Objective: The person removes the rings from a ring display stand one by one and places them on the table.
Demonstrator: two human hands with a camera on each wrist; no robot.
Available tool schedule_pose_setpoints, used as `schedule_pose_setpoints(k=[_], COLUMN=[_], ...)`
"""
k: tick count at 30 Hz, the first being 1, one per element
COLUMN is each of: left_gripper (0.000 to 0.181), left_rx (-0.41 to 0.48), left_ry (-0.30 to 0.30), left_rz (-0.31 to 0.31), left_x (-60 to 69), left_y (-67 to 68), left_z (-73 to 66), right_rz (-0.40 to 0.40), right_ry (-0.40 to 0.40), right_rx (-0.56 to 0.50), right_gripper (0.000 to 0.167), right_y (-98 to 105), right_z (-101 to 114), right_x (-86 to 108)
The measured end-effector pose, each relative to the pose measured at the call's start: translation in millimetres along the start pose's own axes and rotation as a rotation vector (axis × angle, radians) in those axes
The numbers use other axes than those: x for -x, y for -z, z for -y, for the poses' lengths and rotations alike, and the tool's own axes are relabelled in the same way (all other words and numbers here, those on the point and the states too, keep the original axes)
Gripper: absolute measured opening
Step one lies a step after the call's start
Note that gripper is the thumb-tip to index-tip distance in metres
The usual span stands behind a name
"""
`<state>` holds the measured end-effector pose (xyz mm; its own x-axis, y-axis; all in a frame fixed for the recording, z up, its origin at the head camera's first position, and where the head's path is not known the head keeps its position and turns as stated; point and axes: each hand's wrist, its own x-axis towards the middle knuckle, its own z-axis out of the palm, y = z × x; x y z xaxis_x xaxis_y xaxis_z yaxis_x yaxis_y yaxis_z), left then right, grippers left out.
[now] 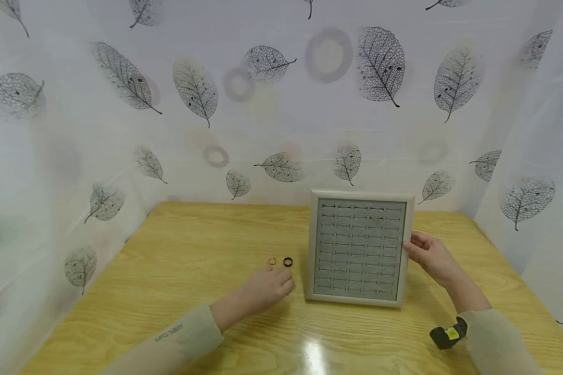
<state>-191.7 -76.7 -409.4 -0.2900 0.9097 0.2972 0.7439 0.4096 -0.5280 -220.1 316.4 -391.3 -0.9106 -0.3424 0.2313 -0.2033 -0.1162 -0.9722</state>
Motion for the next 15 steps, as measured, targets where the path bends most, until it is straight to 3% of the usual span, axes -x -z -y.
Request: schedule_pose_setpoints(k=[10, 15], left_gripper=[0.012, 0.012], left_rx=[-0.03, -0.018], left_ry=[-0.036, -0.053], left_rz=[0.133, 0.146], left_x=[4.7, 5.5], left_y=[-4.3, -6.2], left_z=[-6.0, -8.7], right_rz=[-0.002, 0.002], right_ry=[0.0, -0.003], right_rx=[0.002, -0.007], right_gripper=[0.032, 0.032], right_y=[-0.5, 0.0], right_z=[-1.4, -0.5], right_x=[0.8, 0.7])
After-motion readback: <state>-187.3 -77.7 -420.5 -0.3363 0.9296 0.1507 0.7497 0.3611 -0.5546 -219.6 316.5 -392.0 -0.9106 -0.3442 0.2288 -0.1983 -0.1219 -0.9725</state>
